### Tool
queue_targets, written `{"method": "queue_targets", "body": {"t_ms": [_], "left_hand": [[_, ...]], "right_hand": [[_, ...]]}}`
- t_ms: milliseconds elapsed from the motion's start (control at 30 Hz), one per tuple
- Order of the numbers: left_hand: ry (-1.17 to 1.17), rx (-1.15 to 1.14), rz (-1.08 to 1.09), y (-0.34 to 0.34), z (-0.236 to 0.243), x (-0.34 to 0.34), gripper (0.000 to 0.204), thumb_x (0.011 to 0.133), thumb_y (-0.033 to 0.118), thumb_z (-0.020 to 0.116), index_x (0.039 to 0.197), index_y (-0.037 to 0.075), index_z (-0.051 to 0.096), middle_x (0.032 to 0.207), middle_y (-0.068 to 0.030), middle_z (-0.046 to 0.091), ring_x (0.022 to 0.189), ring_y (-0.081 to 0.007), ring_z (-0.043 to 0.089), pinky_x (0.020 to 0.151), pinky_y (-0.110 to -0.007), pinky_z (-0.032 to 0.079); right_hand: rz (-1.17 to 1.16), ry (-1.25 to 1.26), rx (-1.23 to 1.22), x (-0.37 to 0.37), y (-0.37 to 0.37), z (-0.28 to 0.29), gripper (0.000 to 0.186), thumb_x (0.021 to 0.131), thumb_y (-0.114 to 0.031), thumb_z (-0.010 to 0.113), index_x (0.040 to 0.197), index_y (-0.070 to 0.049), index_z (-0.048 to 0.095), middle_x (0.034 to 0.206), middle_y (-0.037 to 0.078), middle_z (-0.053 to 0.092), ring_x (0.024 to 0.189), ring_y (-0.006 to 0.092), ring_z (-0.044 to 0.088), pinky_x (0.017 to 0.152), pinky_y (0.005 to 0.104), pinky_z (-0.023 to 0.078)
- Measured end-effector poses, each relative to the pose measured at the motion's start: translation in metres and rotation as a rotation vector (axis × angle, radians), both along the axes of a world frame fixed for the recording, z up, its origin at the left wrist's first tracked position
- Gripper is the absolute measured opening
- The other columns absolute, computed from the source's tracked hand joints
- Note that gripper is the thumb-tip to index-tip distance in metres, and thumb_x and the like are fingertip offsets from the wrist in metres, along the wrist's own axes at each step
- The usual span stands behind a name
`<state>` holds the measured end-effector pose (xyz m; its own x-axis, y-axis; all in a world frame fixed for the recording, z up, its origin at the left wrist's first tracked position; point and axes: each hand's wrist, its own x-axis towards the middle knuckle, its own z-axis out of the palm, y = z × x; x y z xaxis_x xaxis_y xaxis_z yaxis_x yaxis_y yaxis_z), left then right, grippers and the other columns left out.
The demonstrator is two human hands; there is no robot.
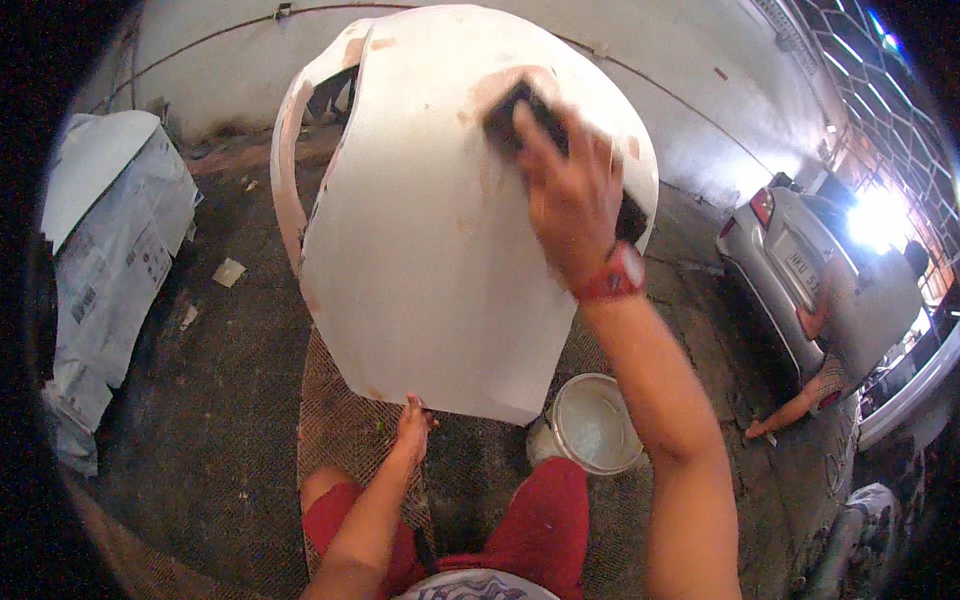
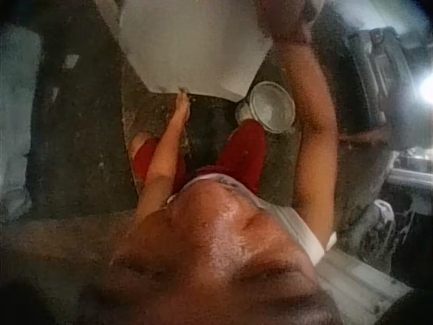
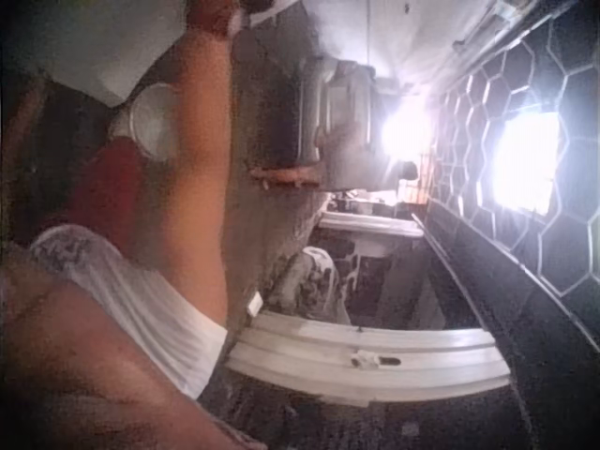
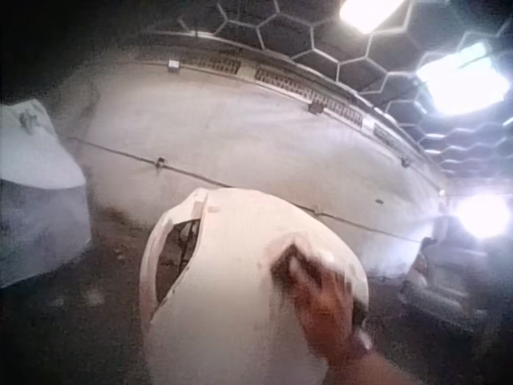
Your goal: The person sands a white car fender with a sanding block, repeatedly dipping the block into a bucket of water. The person repositions the fender and continues sanding different areas.
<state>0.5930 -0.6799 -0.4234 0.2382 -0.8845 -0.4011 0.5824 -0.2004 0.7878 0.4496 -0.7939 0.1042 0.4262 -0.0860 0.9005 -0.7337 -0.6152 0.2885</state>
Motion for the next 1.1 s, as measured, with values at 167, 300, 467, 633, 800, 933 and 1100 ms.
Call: {"method": "queue_targets", "body": {"t_ms": [167,300,467,633,800,933,1100], "left_hand": [[0.006,-0.077,0.023,0.0,0.026,-0.021,0.079,0.109,0.079,0.048,0.14,0.007,0.06,0.111,-0.0027,0.061,0.091,-0.0175,0.059,0.081,-0.038,0.052],[-0.011,-0.05,0.062,0.006,0.019,0.001,0.081,0.11,0.078,0.047,0.146,0.007,0.059,0.121,-0.0042,0.063,0.097,-0.0189,0.06,0.084,-0.039,0.053],[-0.016,-0.038,-0.041,0.014,0.016,-0.015,0.082,0.11,0.078,0.045,0.145,0.006,0.06,0.127,-0.0056,0.065,0.106,-0.0193,0.063,0.092,-0.039,0.056],[-0.018,-0.055,0.032,0.003,0.028,-0.012,0.077,0.11,0.078,0.045,0.128,0.006,0.065,0.115,-0.0029,0.064,0.102,-0.0172,0.062,0.088,-0.038,0.056],[-0.084,-0.017,-0.021,0.009,0.018,0.012,0.074,0.111,0.077,0.046,0.123,0.007,0.064,0.111,-0.0023,0.064,0.103,-0.0163,0.062,0.085,-0.037,0.055],[-0.018,-0.107,-0.054,0.013,0.033,-0.016,0.075,0.111,0.076,0.046,0.129,0.005,0.064,0.116,-0.0041,0.066,0.105,-0.0181,0.063,0.086,-0.036,0.054],[-0.031,-0.041,0.016,0.007,0.025,0.01,0.08,0.111,0.076,0.046,0.144,0.004,0.06,0.132,-0.0077,0.068,0.114,-0.0207,0.065,0.088,-0.038,0.055]], "right_hand": [[-0.234,0.053,0.094,0.024,-0.044,0.082,0.044,0.106,-0.029,0.068,0.149,-0.027,0.07,0.146,0.015,0.068,0.128,0.039,0.065,0.103,0.0568,0.053],[-0.081,0.092,-0.019,0.021,0.003,0.003,0.051,0.1,-0.023,0.074,0.151,-0.028,0.069,0.148,0.014,0.066,0.129,0.039,0.065,0.103,0.0567,0.052],[-0.24,0.127,0.144,0.017,-0.046,0.085,0.047,0.103,-0.027,0.072,0.15,-0.029,0.069,0.149,0.01,0.067,0.129,0.0375,0.065,0.1,0.0576,0.055],[-0.214,0.09,0.092,0.046,-0.03,0.078,0.046,0.104,-0.024,0.07,0.15,-0.027,0.07,0.142,0.016,0.071,0.123,0.0433,0.067,0.103,0.056,0.055],[-0.101,0.189,0.004,0.046,0.025,0.015,0.044,0.106,-0.029,0.069,0.15,-0.028,0.069,0.144,0.015,0.07,0.129,0.0403,0.064,0.101,0.0581,0.054],[-0.272,0.183,0.153,0.047,-0.039,0.102,0.04,0.111,-0.034,0.062,0.15,-0.027,0.07,0.133,0.016,0.075,0.124,0.0415,0.068,0.101,0.0589,0.056],[-0.023,0.125,-0.042,0.064,0.011,0.022,0.048,0.101,-0.025,0.075,0.149,-0.027,0.07,0.143,0.015,0.066,0.132,0.0409,0.06,0.108,0.0596,0.05]]}}
